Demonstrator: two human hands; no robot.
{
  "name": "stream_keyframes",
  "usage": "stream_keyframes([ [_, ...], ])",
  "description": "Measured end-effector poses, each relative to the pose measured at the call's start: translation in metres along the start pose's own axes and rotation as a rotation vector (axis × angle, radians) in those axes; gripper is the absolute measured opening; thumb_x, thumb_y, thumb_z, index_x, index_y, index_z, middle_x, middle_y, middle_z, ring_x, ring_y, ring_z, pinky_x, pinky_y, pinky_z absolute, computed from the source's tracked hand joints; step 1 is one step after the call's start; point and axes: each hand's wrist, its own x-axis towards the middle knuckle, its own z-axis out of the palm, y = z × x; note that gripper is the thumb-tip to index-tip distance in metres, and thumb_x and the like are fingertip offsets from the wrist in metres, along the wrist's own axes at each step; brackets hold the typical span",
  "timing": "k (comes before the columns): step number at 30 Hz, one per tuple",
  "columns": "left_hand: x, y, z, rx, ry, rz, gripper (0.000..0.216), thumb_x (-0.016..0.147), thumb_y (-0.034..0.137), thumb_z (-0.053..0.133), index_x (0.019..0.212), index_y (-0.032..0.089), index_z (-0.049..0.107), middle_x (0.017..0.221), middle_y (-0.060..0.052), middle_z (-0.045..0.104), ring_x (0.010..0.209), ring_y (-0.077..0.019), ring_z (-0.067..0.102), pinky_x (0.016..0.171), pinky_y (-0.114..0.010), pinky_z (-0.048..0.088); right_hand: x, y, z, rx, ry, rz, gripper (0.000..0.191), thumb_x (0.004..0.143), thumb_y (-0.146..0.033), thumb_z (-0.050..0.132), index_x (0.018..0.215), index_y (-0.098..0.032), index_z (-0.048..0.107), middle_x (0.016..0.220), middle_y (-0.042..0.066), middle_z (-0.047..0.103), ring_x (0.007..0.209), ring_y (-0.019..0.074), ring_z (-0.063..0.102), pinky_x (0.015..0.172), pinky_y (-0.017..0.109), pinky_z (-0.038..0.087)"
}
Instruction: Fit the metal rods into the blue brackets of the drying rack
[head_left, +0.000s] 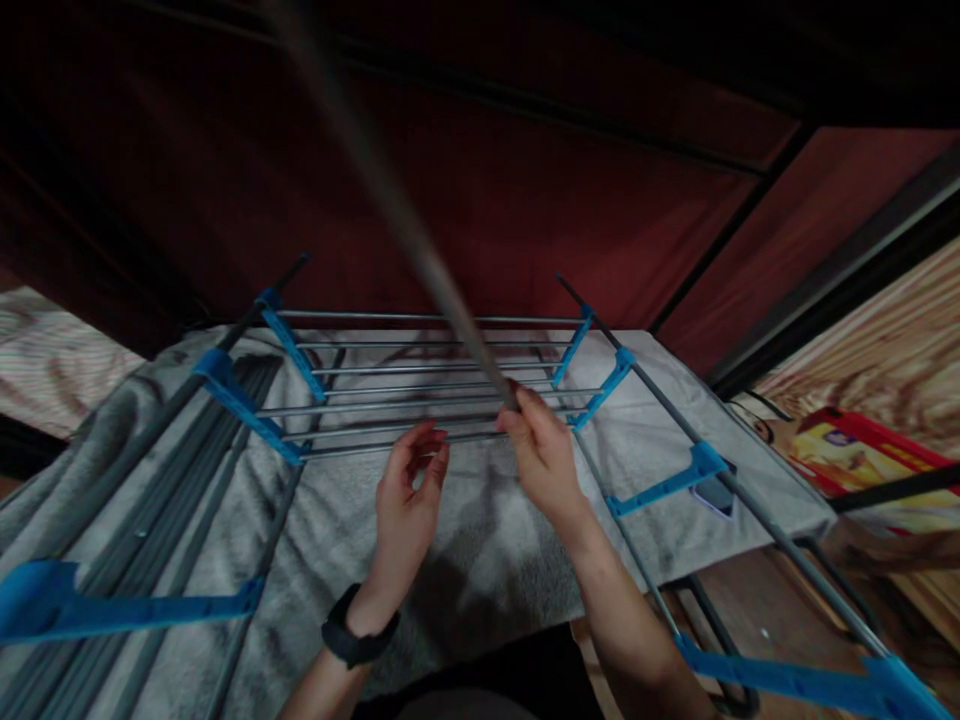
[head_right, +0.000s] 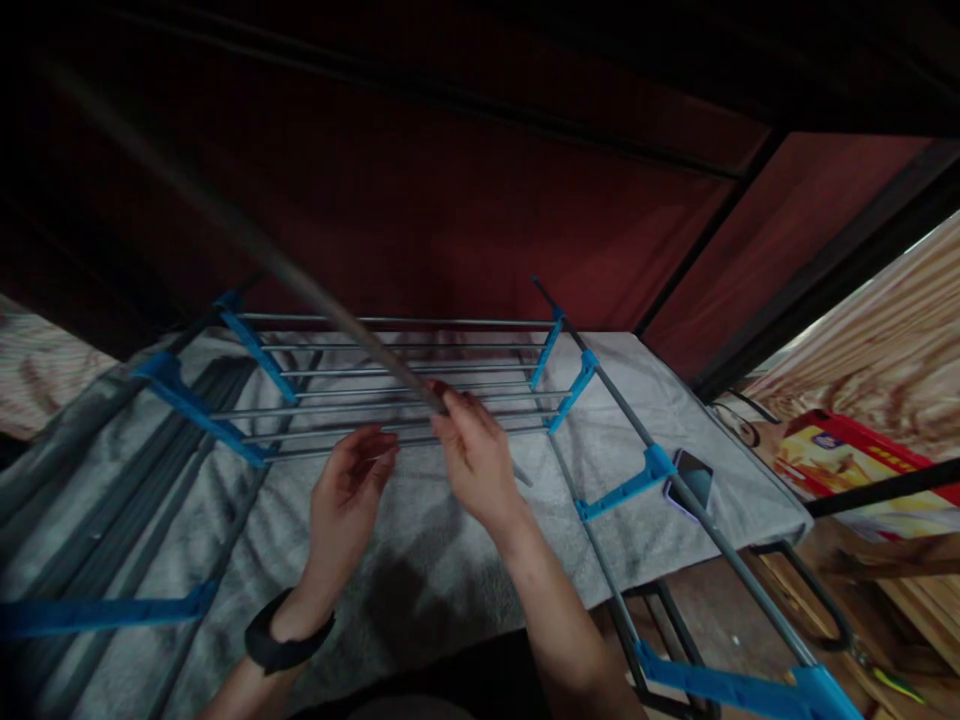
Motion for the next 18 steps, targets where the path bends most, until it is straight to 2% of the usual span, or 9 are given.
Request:
stream_keyframes([
  [3,-0.006,-0.006,-0.006,-0.129,0.062,-0.111,0.041,0.09,0.039,0.087,0.127,0.025,0.075,0.118,-0.008,0.083,0.108,-0.0235,0.079,0.099,-0.038,0.064,-0.021,0.006,0.025,-0.192,-0.314,-0.081,0.039,0.116,-0.028,0.051,0.15,-0.029,0.07,0.122,0.009,0.081,0.11,0.0235,0.075,0.098,0.038,0.065],
  [6,-0.017,-0.017,-0.013,-0.221,0.116,-0.218,0.043,0.083,0.036,0.091,0.122,0.026,0.079,0.122,-0.006,0.083,0.109,-0.0223,0.078,0.098,-0.036,0.063,-0.039,0.012,0.045,-0.366,-0.574,-0.148,0.045,0.114,-0.019,0.054,0.157,-0.025,0.065,0.12,0.009,0.079,0.109,0.0228,0.073,0.101,0.038,0.064],
  [8,-0.022,-0.027,-0.018,-0.299,0.148,-0.319,0.043,0.077,0.032,0.094,0.118,0.025,0.082,0.121,-0.006,0.084,0.108,-0.0215,0.078,0.097,-0.035,0.063,-0.049,0.02,0.054,-0.43,-0.672,-0.162,0.049,0.112,-0.016,0.055,0.159,-0.024,0.062,0.117,0.008,0.079,0.108,0.0226,0.073,0.103,0.038,0.063],
  [12,-0.025,-0.05,-0.023,-0.485,0.193,-0.537,0.034,0.066,0.025,0.097,0.097,0.023,0.084,0.109,-0.004,0.085,0.101,-0.0212,0.079,0.092,-0.034,0.065,-0.069,0.044,0.07,-0.494,-0.731,-0.092,0.049,0.112,-0.015,0.053,0.158,-0.028,0.064,0.119,0.007,0.079,0.112,0.0228,0.073,0.104,0.038,0.061],
  [18,-0.024,-0.08,-0.024,-0.605,0.266,-0.752,0.018,0.083,0.015,0.092,0.083,0.018,0.075,0.091,-0.004,0.083,0.081,-0.018,0.08,0.088,-0.036,0.069,-0.097,0.079,0.086,-0.453,-0.734,0.016,0.039,0.111,-0.023,0.063,0.149,-0.029,0.072,0.124,0.007,0.082,0.116,0.0258,0.075,0.104,0.041,0.061],
])
